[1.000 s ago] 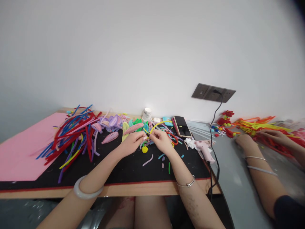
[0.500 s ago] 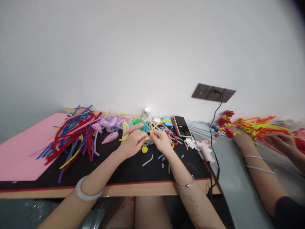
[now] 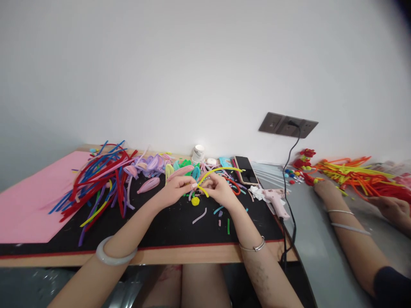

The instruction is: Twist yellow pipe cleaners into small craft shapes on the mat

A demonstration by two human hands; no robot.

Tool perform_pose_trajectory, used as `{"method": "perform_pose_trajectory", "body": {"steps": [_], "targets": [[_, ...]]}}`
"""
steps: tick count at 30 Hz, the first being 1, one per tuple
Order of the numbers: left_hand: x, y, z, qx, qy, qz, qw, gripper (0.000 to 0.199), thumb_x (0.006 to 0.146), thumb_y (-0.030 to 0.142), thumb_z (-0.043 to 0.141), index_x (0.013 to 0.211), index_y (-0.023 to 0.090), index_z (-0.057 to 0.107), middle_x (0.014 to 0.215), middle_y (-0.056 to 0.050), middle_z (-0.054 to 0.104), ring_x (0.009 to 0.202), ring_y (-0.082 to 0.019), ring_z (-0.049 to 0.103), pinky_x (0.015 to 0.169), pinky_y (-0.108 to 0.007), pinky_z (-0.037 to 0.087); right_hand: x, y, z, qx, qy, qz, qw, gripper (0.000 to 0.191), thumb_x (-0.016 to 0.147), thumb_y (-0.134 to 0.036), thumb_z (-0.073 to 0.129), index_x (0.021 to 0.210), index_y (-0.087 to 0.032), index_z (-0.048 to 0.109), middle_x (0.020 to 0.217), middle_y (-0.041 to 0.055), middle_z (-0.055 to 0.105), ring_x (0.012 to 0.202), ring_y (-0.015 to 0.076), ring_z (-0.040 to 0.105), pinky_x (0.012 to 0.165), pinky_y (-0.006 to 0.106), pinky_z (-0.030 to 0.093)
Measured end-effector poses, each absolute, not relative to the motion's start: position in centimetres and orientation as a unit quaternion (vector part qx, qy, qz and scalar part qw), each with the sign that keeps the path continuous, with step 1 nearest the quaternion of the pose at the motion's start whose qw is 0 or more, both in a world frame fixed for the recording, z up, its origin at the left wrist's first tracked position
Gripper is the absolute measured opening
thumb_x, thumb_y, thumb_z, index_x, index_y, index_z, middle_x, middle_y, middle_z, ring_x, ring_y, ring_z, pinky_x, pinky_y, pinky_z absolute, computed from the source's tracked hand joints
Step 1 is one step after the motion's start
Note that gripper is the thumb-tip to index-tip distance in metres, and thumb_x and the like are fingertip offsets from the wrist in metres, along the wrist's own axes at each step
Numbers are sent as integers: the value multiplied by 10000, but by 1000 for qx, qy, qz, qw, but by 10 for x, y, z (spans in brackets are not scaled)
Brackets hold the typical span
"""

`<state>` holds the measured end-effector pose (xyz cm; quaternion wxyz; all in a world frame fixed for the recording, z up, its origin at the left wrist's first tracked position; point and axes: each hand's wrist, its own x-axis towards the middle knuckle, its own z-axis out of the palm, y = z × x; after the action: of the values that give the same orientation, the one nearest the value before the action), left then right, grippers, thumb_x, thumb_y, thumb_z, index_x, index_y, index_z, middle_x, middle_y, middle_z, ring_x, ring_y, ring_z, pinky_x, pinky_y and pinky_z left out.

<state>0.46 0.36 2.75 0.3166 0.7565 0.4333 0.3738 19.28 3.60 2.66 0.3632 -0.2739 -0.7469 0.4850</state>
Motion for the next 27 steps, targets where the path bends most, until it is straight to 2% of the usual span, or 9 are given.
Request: {"method": "perform_pose_trajectory", "body": {"steps": [3, 6, 12, 18, 23, 27], "targets": [[6, 2, 28, 746, 414, 353, 383, 287, 844, 385, 454, 749, 159, 603, 717, -10, 547, 733, -156, 512, 683, -257, 397, 193, 35, 28, -276, -765, 456, 362, 224, 675, -291, 694, 793, -157, 557, 681, -15, 556, 476, 60, 388, 443, 193, 294], [8, -1, 28, 740, 393, 331, 434, 290, 829, 387, 471, 727, 142, 585, 656, 13, 495, 634, -119, 446, 602, -229, 345, 194, 33, 31, -261, -785, 453, 332, 213, 683, -315, 689, 713, -154, 553, 646, -22, 505, 517, 76, 408, 468, 197, 315], [12, -3, 33, 742, 389, 317, 444, 301, 819, 394, 478, 686, 133, 550, 596, 36, 412, 565, -90, 365, 535, -213, 283, 195, 33, 33, -243, -815, 417, 320, 244, 733, -351, 642, 645, -149, 538, 617, -17, 488, 578, 102, 442, 542, 219, 344], [15, -3, 30, 765, 426, 328, 353, 265, 851, 345, 443, 715, 143, 548, 590, 34, 435, 538, -94, 375, 516, -222, 296, 195, 33, 34, -274, -827, 347, 347, 249, 823, -294, 492, 613, -162, 480, 592, -28, 422, 560, 100, 385, 554, 230, 313], [18, -5, 27, 819, 403, 367, 181, 220, 877, 228, 397, 763, 163, 573, 734, -25, 571, 727, -150, 502, 700, -275, 387, 192, 36, 31, -329, -804, 345, 356, 274, 799, -216, 434, 530, -177, 399, 538, -27, 400, 546, 110, 403, 552, 238, 314], [19, -5, 24, 830, 405, 361, 131, 215, 875, 224, 412, 778, 172, 597, 757, -40, 608, 760, -166, 527, 728, -295, 405, 191, 35, 33, -336, -799, 363, 341, 284, 776, -176, 444, 496, -175, 395, 506, -31, 400, 532, 105, 411, 556, 235, 321]]}}
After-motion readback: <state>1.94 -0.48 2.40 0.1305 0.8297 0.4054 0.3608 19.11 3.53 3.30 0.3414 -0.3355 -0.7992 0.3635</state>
